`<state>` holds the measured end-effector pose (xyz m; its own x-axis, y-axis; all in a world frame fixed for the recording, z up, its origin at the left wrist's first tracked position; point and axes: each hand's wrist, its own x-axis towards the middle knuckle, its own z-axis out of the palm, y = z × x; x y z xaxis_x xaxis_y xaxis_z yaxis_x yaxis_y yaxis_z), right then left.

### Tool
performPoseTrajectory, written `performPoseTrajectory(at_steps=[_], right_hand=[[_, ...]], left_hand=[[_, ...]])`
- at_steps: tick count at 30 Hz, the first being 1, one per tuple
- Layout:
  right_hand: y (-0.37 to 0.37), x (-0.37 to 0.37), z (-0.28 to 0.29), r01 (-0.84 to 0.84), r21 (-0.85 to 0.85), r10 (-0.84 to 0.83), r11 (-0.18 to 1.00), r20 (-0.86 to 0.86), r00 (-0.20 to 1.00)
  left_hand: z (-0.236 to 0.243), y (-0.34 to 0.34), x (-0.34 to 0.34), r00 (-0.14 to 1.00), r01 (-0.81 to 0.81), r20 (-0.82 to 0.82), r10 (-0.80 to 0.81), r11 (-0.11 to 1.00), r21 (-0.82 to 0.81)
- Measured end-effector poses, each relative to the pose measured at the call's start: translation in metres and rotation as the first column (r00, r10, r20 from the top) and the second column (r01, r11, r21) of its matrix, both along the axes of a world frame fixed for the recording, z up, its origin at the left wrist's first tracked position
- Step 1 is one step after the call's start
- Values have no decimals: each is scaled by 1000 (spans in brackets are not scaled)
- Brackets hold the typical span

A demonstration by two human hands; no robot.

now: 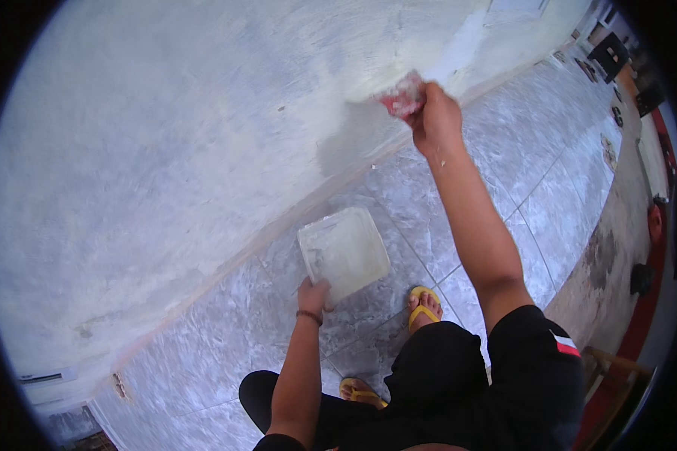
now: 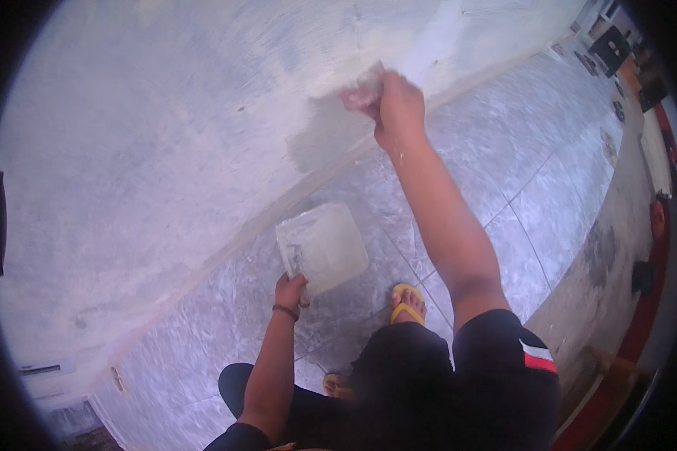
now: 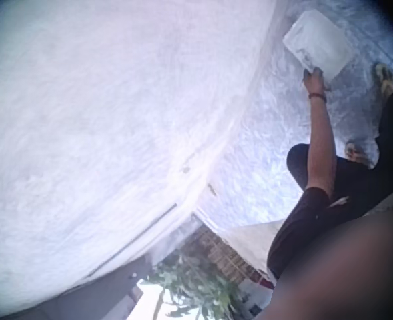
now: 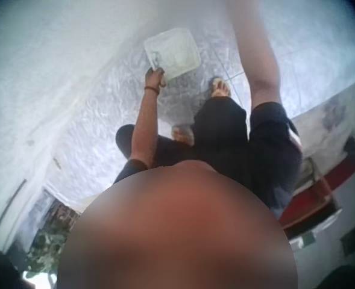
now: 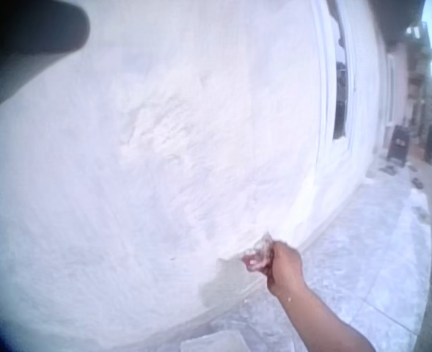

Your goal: The person scoops white plaster from a container and applies it to a wall using a trowel. The person repeatedly spreads the plaster along the lower wall and around a door frame, smoothing the surface.

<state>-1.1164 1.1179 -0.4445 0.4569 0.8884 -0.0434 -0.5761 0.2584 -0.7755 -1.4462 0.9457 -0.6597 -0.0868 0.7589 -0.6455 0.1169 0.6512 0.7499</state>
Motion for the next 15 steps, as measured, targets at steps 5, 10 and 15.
performPoseTrajectory(at_steps=[5, 10, 15], right_hand=[[-10, 38, 67, 93, 211, -126, 973, 150, 981], [-21, 69, -6, 119, -64, -113, 991, 93, 989], [-4, 55, -62, 90, -360, -81, 929, 41, 996]], left_hand=[[4, 6, 13, 1000, 14, 24, -13, 999, -32], [-1, 0, 12, 999, 30, 35, -30, 1000, 0], [-8, -5, 6, 999, 23, 31, -23, 1000, 7]])
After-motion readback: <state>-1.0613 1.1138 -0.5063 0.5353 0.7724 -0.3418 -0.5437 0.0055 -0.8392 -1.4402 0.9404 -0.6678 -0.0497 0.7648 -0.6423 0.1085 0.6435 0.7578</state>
